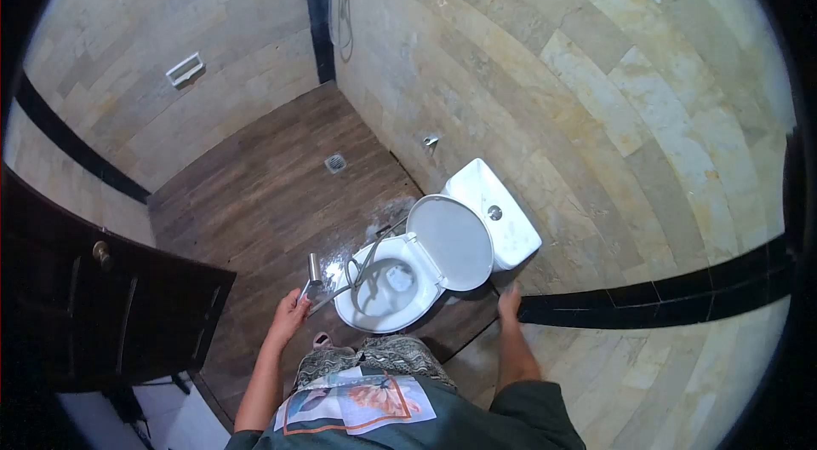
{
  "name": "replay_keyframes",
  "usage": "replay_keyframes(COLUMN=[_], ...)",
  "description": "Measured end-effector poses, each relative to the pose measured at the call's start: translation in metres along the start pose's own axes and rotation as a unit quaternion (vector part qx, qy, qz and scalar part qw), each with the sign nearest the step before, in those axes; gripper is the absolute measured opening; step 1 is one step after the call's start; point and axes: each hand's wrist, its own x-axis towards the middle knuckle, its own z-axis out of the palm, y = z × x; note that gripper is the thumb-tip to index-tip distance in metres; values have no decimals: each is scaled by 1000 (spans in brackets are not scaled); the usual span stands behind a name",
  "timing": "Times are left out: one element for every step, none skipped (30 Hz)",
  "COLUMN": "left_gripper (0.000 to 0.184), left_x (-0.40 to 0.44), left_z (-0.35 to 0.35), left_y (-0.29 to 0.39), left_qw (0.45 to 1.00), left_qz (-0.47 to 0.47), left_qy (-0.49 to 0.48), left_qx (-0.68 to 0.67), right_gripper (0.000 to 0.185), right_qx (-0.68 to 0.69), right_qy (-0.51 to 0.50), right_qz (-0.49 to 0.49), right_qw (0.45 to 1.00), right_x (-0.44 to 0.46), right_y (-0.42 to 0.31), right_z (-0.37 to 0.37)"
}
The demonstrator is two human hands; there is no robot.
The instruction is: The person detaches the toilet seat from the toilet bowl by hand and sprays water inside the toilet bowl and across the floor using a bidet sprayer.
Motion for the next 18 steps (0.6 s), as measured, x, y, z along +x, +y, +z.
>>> replay_keyframes(left_gripper=[22,22,22,22,23,23,23,23,23,23,24,24,24,24,24,24,25,25], left_x=[1,-1,-4,-4,-5,-7,-6,-2,-3,-5,-6,-9,-10,-10,-10,-10,-11,-13], left_z=[-4,-7,-10,-14,-18,-23,-30,-35,-40,-44,-48,-51,-54,-57,-60,-61,-63,-65], left_y=[6,14,19,22,25,26,21,12,9,7,5,3,-2,-10,-19,-29,-40,-46], left_qw=[1000,1000,999,998,997,995,994,993,992,991,990,988,987,986,986,985,983,981], left_qz=[11,11,9,15,32,48,52,52,52,54,56,60,63,62,60,60,61,62], left_qy=[-8,-14,-19,-25,-44,-64,-73,-90,-108,-118,-128,-138,-146,-151,-155,-161,-173,-183], left_qx=[-4,22,50,48,54,62,63,50,38,40,33,24,25,20,15,17,20,24], right_gripper=[46,45,42,41,44,44,44,44,42,40,40,37,34,31,28,26,25,27], right_qx=[-39,-32,-88,-158,-121,-91,-62,-60,-26,9,13,-58,-130,-75,-21,50,120,216], right_qy=[-2,11,-58,-42,-96,-96,-96,-89,-123,-156,-149,-161,-171,-148,-125,-99,-73,-90], right_qz=[0,35,165,95,185,197,210,217,224,228,235,180,124,105,85,51,18,48], right_qw=[999,999,981,982,971,971,971,970,966,961,960,969,969,981,988,992,990,971], right_x=[-28,-61,-112,-132,-161,-191,-221,-244,-265,-280,-293,-302,-312,-315,-319,-324,-323,-325], right_y=[42,72,29,103,114,118,123,135,137,139,141,124,107,103,108,94,72,38], right_z=[13,23,0,38,46,54,61,69,78,86,93,92,91,101,116,120,125,124])
